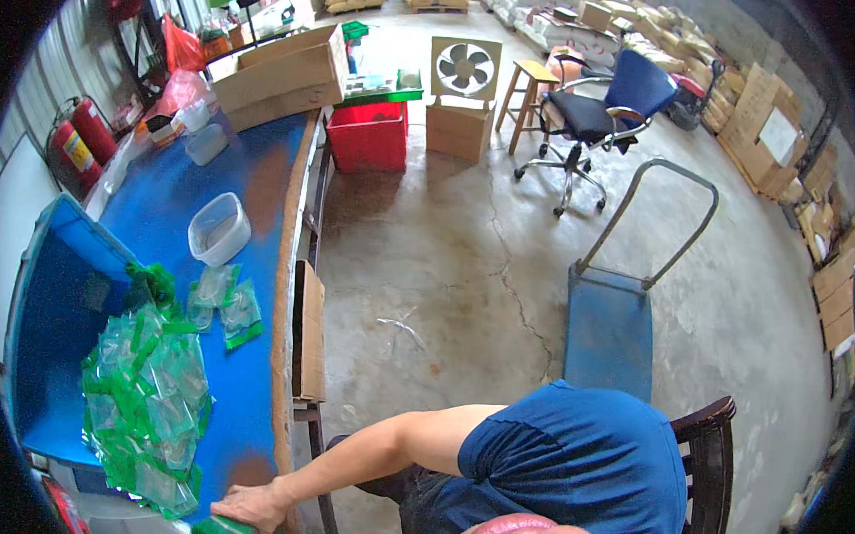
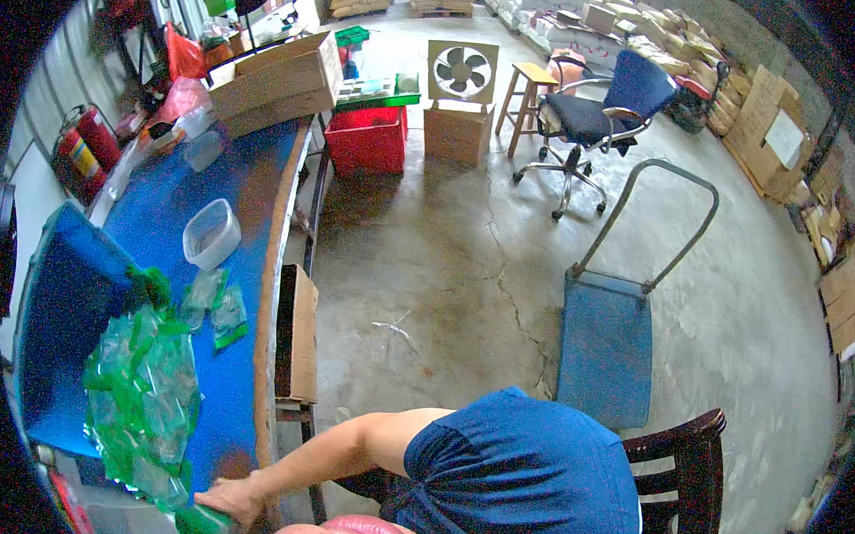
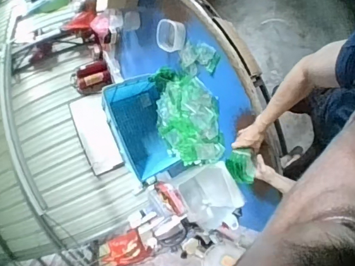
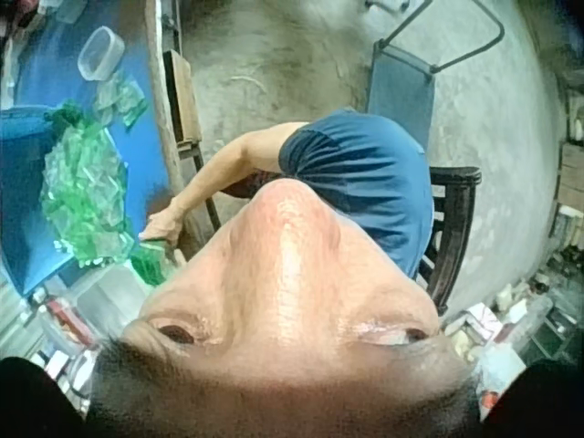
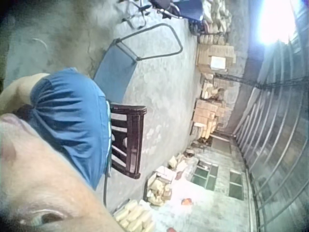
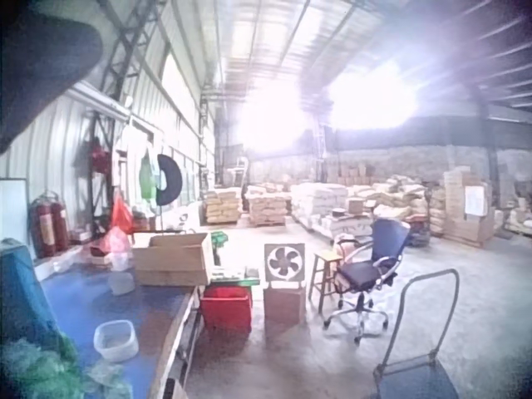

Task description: The recorder is stacking small green plastic bags and placing them into a larger clear plastic bag.

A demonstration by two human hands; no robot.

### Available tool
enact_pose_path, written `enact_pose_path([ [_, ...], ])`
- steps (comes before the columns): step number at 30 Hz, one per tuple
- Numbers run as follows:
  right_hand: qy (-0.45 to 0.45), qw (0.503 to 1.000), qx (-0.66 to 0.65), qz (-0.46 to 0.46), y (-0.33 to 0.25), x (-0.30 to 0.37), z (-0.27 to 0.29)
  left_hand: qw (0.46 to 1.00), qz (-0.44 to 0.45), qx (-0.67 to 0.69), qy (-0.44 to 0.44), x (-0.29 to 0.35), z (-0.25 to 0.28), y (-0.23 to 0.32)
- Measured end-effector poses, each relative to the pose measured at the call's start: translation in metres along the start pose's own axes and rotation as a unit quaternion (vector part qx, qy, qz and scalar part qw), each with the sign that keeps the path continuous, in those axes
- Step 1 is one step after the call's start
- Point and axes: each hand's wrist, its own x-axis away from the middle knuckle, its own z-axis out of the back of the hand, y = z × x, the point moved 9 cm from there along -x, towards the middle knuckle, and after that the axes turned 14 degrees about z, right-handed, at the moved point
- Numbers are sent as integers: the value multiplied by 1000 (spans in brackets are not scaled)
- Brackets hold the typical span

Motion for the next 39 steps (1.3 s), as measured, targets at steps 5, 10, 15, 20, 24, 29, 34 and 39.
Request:
enact_pose_path([
  [5, -89, 994, 30, -63, 17, 20, 9, 999, 17, 0, -31, -15, -13, 6],
  [10, -224, 965, -25, -132, 4, 18, -8, 995, 98, -24, 15, 18, 47, -12],
  [15, -207, 970, 11, -124, -4, 16, 26, 987, 67, 54, 138, 78, 109, 26],
  [20, -17, 989, 149, 2, 45, -39, 137, 967, 36, 187, 168, 83, 129, 15],
  [24, 16, 878, 473, -77, 150, -69, 194, 919, 9, 308, 245, 91, 141, 26],
  [29, -113, 875, 460, -102, 158, -55, 103, 896, -2, 373, 242, 93, 150, 14],
  [34, -186, 880, 424, -108, 95, -32, 61, 798, -23, 580, 162, 122, 133, -11],
  [39, -237, 886, 387, -98, 74, -28, 26, 695, -82, 714, 28, 196, 98, -7],
])
